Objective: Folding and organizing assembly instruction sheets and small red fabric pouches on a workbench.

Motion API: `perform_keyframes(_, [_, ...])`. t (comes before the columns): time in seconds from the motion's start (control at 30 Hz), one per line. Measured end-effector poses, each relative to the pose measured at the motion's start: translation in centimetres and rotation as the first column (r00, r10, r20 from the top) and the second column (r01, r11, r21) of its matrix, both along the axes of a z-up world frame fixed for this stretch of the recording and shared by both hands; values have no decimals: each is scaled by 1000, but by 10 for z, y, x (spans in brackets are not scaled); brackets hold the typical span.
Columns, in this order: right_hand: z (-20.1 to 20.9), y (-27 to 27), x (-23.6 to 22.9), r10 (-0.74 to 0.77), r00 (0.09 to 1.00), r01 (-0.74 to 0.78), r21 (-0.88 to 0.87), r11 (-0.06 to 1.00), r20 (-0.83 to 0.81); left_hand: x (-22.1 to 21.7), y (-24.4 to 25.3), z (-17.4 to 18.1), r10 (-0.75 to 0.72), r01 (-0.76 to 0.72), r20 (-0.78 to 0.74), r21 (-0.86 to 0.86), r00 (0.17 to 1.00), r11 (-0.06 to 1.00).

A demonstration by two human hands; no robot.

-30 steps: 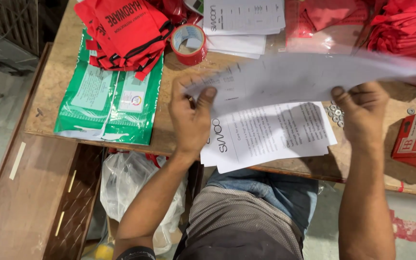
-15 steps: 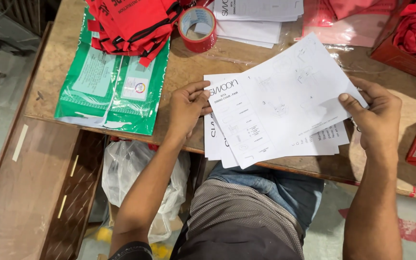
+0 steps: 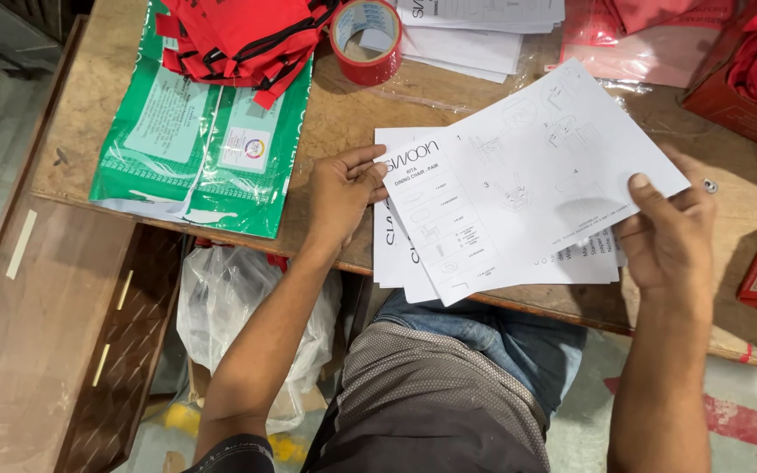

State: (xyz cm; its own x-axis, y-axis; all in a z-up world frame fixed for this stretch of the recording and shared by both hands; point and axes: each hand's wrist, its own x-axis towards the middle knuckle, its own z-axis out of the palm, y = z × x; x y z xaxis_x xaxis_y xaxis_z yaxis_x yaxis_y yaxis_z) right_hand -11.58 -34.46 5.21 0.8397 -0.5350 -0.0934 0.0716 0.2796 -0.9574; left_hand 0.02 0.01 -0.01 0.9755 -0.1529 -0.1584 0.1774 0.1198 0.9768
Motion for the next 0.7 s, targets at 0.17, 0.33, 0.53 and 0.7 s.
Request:
perform_keyframes(0.17, [4, 46, -15, 101, 986, -145, -388, 910, -130, 1, -3, -9, 12, -12, 0, -6, 1000, 1000])
perform_keyframes(0.33, [-3, 99, -30, 408, 871, -214, -959, -185, -274, 1, -3, -9, 35, -35, -7, -2, 999, 999])
perform_keyframes(0.53, [-6, 123, -37, 354, 829, -284, -872, -399, -432, -2, -3, -13, 18, -17, 32, -39, 999, 999])
perform_keyframes(0.7, [-3, 124, -38, 341, 814, -305, -846, -437, -470, -4, -3, -4, 28, -29, 38, 22, 999, 999])
